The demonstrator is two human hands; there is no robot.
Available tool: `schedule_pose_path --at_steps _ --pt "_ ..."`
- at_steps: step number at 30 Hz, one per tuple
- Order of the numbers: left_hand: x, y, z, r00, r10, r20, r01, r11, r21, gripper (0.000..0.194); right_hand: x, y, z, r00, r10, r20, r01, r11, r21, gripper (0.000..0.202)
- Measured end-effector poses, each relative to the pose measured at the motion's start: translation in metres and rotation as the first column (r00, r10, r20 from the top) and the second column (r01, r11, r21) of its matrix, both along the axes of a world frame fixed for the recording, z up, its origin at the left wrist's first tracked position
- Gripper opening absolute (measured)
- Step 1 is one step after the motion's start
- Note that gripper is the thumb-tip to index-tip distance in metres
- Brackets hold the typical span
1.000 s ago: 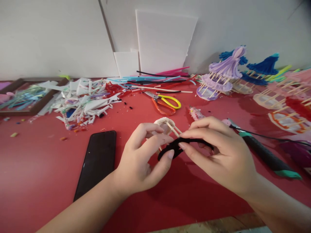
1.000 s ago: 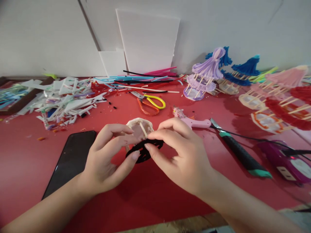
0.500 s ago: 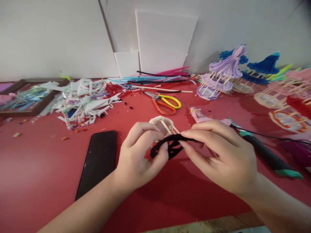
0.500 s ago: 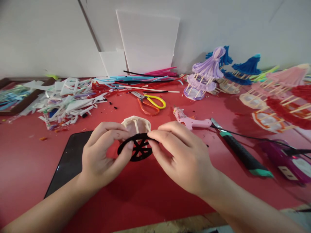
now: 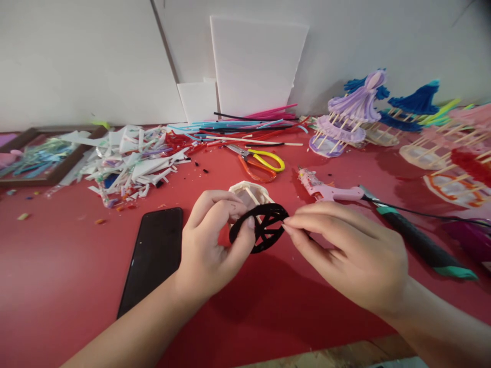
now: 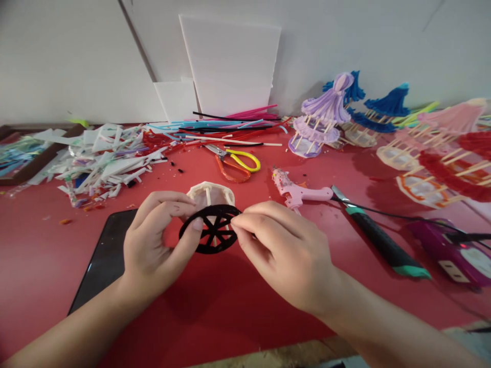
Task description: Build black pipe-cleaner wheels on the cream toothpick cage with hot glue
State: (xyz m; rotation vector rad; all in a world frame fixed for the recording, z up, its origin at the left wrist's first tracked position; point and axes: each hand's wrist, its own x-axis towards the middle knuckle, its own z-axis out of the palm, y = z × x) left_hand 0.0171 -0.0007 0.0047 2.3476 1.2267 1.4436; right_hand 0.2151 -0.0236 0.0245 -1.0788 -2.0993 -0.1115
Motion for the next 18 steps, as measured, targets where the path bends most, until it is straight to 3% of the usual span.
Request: schedule_pose_path --at_steps 5,10,14,18 --pt "-0.0008 -0.003 0.0014 0.999 -0.04 -0.006 0.041 0.999 0.013 0.009 -0.0005 0.0008 0.0007 0.999 -0.023 -0.025 0.023 1.0 0.018 0.02" --pt "-0.0021 -0.0042 0.0032 0.994 -0.104 -0.01 0.104 0.995 -0.001 0.012 -0.0016 0.0031 -0.0008 0.993 -0.021 -0.112 0.014 0.998 -0.06 0.015" --pt "-0.0026 -0.0041 0.002 0.995 -0.102 -0.011 0.102 0.995 0.01 0.014 -0.0011 0.0049 -0.0027 0.971 -0.073 -0.226 0.014 0.968 -0.251 0.009" --pt "-0.0039 -0.0036 0.0001 0.992 -0.123 -0.005 0.123 0.992 -0.024 0.017 0.0005 0.0086 -0.0052 0.905 -0.173 -0.389 -0.045 0.87 -0.492 0.003"
